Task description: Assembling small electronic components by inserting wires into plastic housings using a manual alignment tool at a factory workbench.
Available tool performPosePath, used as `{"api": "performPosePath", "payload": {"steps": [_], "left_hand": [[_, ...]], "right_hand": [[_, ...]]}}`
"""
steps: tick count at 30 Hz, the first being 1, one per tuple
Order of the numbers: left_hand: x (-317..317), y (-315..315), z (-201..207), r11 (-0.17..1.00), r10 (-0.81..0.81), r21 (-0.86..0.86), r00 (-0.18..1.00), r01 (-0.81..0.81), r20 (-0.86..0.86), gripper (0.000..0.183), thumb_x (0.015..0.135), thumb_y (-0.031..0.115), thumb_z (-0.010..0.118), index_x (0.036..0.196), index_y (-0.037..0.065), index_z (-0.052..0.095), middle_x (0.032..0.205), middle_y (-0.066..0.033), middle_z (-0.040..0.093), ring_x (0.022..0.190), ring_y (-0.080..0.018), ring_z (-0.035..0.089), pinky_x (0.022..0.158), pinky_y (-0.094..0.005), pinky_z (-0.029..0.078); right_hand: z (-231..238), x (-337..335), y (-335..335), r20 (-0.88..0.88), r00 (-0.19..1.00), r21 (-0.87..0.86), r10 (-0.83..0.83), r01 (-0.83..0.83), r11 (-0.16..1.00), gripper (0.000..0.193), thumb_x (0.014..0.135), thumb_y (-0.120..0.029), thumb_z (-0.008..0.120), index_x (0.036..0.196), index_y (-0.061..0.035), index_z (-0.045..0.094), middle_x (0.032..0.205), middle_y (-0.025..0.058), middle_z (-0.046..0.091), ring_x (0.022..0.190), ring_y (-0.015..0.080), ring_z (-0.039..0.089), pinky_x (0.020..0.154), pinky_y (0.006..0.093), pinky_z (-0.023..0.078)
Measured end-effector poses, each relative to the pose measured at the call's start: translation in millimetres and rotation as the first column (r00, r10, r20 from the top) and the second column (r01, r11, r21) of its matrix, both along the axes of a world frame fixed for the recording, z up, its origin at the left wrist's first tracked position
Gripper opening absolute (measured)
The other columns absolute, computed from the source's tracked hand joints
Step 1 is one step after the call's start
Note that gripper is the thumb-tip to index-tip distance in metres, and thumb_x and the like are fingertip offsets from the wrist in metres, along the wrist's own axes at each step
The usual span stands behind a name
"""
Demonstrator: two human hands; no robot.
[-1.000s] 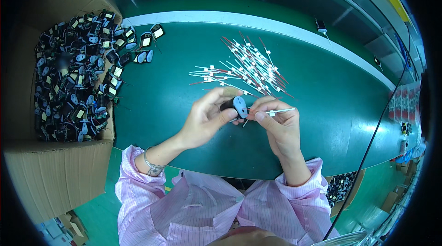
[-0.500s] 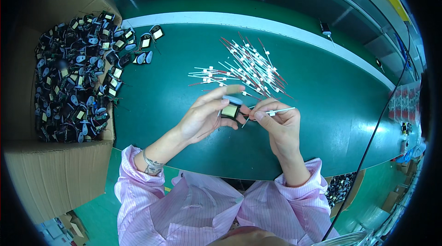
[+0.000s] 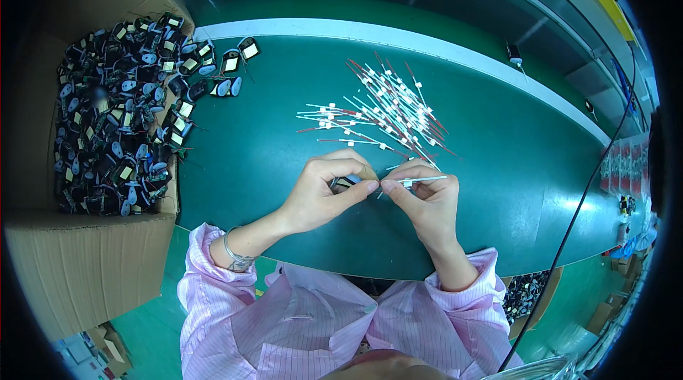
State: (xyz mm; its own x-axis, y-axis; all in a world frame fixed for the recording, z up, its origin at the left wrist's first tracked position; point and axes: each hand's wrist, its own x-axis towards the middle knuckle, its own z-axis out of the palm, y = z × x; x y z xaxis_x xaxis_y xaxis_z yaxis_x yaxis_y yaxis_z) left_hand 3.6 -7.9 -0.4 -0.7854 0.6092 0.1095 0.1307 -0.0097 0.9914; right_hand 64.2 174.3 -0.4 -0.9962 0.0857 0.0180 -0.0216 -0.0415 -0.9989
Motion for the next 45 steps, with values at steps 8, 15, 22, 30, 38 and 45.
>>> {"api": "performPosePath", "payload": {"steps": [8,15,22,30,38,45], "left_hand": [[-4,-5,-2,0.998,-0.043,-0.049,0.980,0.034,-0.193,0.015,0.087,0.003,0.064,0.102,-0.002,0.065,0.094,-0.0080,0.064,0.079,-0.0136,0.062,0.061,-0.0229,0.049],[7,8,-10,0.998,0.038,-0.032,0.929,-0.054,-0.367,0.039,0.082,0.003,0.071,0.116,-0.005,0.053,0.115,-0.0198,0.064,0.104,-0.0289,0.066,0.081,-0.0338,0.055],[8,10,-16,0.997,0.077,0.053,0.910,-0.061,-0.406,0.038,0.078,-0.001,0.074,0.110,-0.006,0.054,0.116,-0.0246,0.063,0.103,-0.0313,0.067,0.083,-0.0356,0.055],[2,9,-13,0.999,0.050,0.033,0.859,-0.039,-0.510,0.037,0.075,-0.003,0.074,0.106,-0.006,0.055,0.114,-0.0256,0.063,0.105,-0.0347,0.065,0.082,-0.0374,0.055],[-1,9,-13,1.000,0.020,0.003,0.804,-0.023,-0.594,0.038,0.074,-0.004,0.074,0.107,-0.006,0.055,0.114,-0.0249,0.063,0.101,-0.0366,0.065,0.079,-0.0388,0.055],[-5,7,-10,0.999,-0.045,-0.025,0.793,0.037,-0.608,0.035,0.076,-0.002,0.073,0.106,-0.005,0.056,0.117,-0.0226,0.062,0.102,-0.0354,0.063,0.080,-0.0389,0.055]], "right_hand": [[-10,-1,-2,-0.040,0.993,-0.357,-0.107,0.086,0.930,0.008,0.085,0.006,0.065,0.093,0.0056,0.065,0.092,0.0124,0.066,0.082,0.0130,0.063,0.069,0.0219,0.049],[-5,3,-5,-0.027,0.994,-0.354,-0.106,0.090,0.931,0.006,0.086,0.008,0.062,0.092,0.0063,0.062,0.098,0.0158,0.066,0.087,0.0161,0.065,0.071,0.0242,0.052],[2,8,-7,-0.179,0.974,-0.191,-0.138,0.103,0.976,0.011,0.082,0.011,0.064,0.093,0.0076,0.062,0.095,0.0151,0.066,0.088,0.0185,0.065,0.075,0.0268,0.053],[6,5,-7,-0.348,0.930,0.124,-0.120,0.173,0.977,0.011,0.075,0.010,0.070,0.085,0.0050,0.066,0.090,0.0137,0.067,0.082,0.0189,0.067,0.071,0.0271,0.054],[7,7,-5,-0.405,0.911,0.284,-0.083,0.211,0.935,0.014,0.071,0.008,0.072,0.083,0.0032,0.066,0.087,0.0143,0.068,0.076,0.0200,0.068,0.066,0.0271,0.053],[13,5,3,-0.336,0.942,0.263,-0.025,0.119,0.958,0.012,0.071,0.009,0.071,0.081,0.0031,0.066,0.087,0.0136,0.068,0.075,0.0201,0.067,0.065,0.0271,0.053]]}}
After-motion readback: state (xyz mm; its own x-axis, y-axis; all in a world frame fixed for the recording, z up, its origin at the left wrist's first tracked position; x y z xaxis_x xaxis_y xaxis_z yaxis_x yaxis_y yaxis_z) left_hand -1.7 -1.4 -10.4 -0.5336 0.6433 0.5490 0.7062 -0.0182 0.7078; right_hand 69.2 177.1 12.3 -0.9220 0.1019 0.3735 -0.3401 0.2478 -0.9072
